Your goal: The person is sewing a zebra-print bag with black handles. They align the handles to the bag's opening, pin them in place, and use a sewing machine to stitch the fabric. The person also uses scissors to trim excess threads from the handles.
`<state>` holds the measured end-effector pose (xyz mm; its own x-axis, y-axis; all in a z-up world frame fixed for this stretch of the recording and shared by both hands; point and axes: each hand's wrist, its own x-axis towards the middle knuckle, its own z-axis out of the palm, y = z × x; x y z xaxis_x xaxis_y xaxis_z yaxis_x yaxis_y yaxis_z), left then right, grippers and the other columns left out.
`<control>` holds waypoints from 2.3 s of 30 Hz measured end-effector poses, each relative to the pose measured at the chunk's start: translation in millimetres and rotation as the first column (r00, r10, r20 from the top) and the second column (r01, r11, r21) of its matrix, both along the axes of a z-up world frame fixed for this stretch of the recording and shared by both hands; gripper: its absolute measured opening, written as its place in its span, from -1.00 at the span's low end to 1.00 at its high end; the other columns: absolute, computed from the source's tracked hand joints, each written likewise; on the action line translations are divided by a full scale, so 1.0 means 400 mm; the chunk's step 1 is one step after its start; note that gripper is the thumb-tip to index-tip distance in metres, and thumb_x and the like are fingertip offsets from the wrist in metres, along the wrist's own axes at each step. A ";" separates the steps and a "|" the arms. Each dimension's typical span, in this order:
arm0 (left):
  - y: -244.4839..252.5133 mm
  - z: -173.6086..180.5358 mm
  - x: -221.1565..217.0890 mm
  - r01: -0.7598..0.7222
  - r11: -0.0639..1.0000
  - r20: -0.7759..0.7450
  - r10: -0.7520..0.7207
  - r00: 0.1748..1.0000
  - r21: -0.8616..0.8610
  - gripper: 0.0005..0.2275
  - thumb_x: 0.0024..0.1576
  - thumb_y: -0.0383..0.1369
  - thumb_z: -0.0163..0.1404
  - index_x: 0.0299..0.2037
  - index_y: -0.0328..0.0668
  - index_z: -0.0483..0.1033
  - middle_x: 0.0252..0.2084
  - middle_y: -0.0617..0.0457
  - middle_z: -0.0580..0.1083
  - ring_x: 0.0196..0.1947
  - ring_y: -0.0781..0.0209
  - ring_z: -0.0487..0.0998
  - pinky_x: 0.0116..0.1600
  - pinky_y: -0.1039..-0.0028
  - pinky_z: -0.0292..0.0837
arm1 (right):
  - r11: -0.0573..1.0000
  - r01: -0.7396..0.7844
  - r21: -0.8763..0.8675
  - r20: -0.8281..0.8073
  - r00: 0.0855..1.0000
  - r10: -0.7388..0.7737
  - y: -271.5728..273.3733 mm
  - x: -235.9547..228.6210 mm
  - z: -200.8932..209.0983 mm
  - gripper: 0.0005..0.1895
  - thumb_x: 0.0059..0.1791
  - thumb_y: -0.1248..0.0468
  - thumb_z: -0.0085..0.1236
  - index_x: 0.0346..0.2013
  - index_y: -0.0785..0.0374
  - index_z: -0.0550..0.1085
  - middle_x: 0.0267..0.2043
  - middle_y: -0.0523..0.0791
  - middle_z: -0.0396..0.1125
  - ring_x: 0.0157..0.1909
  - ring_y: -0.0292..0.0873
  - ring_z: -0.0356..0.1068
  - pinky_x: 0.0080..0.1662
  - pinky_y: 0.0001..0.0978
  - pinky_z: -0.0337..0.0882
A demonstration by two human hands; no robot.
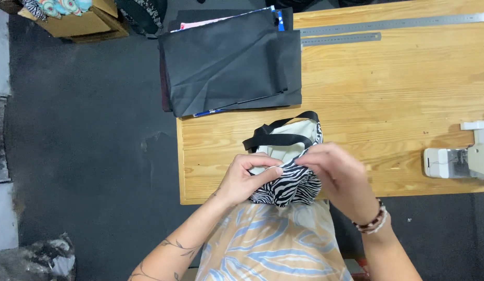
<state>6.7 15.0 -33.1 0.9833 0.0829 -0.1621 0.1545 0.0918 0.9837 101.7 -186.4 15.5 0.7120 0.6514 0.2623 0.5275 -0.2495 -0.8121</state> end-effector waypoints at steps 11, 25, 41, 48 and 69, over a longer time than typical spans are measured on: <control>0.019 0.014 -0.012 0.005 1.000 0.005 -0.006 1.000 0.020 -0.85 0.10 -0.42 0.20 -0.14 -0.02 0.72 -0.35 0.07 0.61 -0.22 0.33 0.53 0.01 0.37 0.43 | 0.995 -0.076 -0.065 0.091 0.993 0.082 0.028 -0.011 -0.031 -0.86 0.07 0.40 0.06 -0.16 0.21 0.58 -0.25 -0.13 0.42 -0.22 -0.08 0.50 -0.05 -0.27 0.51; 0.039 0.010 -0.025 0.006 0.978 0.058 -0.018 0.998 0.209 -0.84 0.09 -0.40 0.19 -0.15 0.05 0.73 -0.31 0.09 0.62 -0.24 0.17 0.58 0.01 0.34 0.43 | 0.906 -0.397 -0.144 -0.166 0.913 0.373 0.047 0.084 0.027 -0.96 -0.03 0.28 0.24 -0.35 0.12 0.52 -0.20 -0.15 0.51 -0.15 -0.07 0.50 0.00 -0.18 0.44; 0.049 0.039 -0.028 0.008 0.951 0.005 -0.010 1.000 0.309 -0.83 0.06 -0.39 0.22 -0.16 0.10 0.72 -0.39 0.13 0.64 -0.22 0.12 0.61 0.09 0.31 0.42 | 0.832 -0.473 -0.290 -0.451 0.834 0.317 0.032 0.119 -0.035 -0.83 0.06 0.11 0.15 -0.33 0.10 0.47 -0.45 -0.17 0.27 -0.23 -0.16 0.37 -0.05 -0.27 0.38; 0.040 0.072 -0.034 0.054 0.913 -0.170 0.017 0.985 0.405 -0.82 -0.02 -0.27 0.30 -0.20 0.13 0.73 -0.41 0.15 0.62 -0.01 0.06 0.55 0.25 0.17 0.36 | 0.871 -0.426 -0.244 -0.371 0.871 0.322 0.038 0.105 -0.036 -0.92 -0.03 0.20 0.29 -0.38 0.08 0.56 -0.47 -0.19 0.41 -0.27 -0.18 0.43 -0.11 -0.26 0.42; 0.072 -0.007 0.002 0.308 0.941 -0.131 -0.326 0.936 -0.137 -0.89 0.21 -0.33 0.12 -0.12 0.01 0.69 -0.28 0.24 0.63 -0.12 0.47 0.49 0.19 0.41 0.39 | 0.918 -0.374 -0.134 -0.398 0.869 0.295 0.008 0.074 -0.073 -0.95 -0.05 0.22 0.33 -0.38 0.10 0.61 -0.50 -0.22 0.36 -0.32 -0.26 0.28 -0.09 -0.35 0.31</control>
